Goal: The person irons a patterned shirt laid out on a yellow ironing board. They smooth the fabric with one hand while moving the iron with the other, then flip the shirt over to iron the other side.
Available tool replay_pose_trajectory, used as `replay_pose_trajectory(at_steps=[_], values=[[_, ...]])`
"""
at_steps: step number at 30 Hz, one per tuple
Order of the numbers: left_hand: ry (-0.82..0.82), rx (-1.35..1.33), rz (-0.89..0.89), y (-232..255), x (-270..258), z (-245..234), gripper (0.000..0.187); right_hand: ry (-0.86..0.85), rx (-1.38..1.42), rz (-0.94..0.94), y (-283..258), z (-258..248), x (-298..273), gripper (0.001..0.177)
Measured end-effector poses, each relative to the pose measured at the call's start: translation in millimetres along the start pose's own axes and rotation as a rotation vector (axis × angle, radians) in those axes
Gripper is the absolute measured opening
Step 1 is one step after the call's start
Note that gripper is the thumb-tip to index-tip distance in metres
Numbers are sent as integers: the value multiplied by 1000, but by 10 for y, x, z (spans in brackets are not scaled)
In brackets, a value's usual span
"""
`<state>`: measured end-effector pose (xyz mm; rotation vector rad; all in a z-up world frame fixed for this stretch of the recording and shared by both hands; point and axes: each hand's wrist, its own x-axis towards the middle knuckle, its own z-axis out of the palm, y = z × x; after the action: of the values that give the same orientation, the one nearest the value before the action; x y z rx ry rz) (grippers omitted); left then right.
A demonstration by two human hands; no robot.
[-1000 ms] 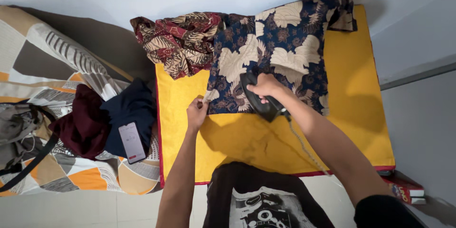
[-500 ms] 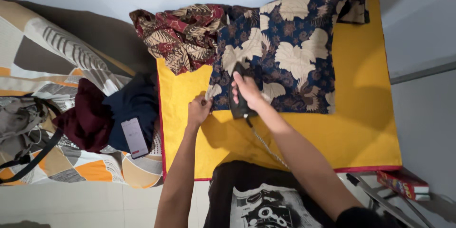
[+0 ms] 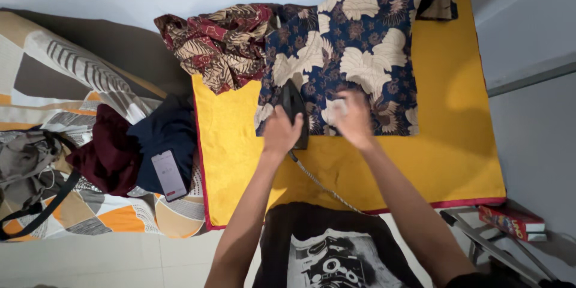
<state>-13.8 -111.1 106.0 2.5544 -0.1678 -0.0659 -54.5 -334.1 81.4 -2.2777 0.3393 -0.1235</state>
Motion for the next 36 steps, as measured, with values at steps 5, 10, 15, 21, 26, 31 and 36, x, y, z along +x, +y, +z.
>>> replay_pose_trajectory(at_steps=[5, 10, 15, 21, 26, 31, 36], values=[[-13, -195, -153, 45, 129, 281, 35, 308, -430, -194, 664, -406, -442, 55], [-61, 27, -63, -204, 429, 126, 45, 290, -540, -145, 853, -339, -677, 57], [-4, 61, 0, -121, 481, 183, 45, 275, -546, -108, 832, -339, -691, 57], [-150, 112, -21, 308, 182, 85, 44, 269, -526, -73, 799, -347, -662, 59], [-144, 201, 1, 281, 287, 138, 42, 241, -573, -52, 863, -323, -671, 58], [-166, 2, 63, 183, 494, 302, 43, 268, -566, -54, 886, -304, -655, 56], [-305, 38, 96, 309, 375, 100, 51, 260, -561, -46, 809, -342, -654, 57]])
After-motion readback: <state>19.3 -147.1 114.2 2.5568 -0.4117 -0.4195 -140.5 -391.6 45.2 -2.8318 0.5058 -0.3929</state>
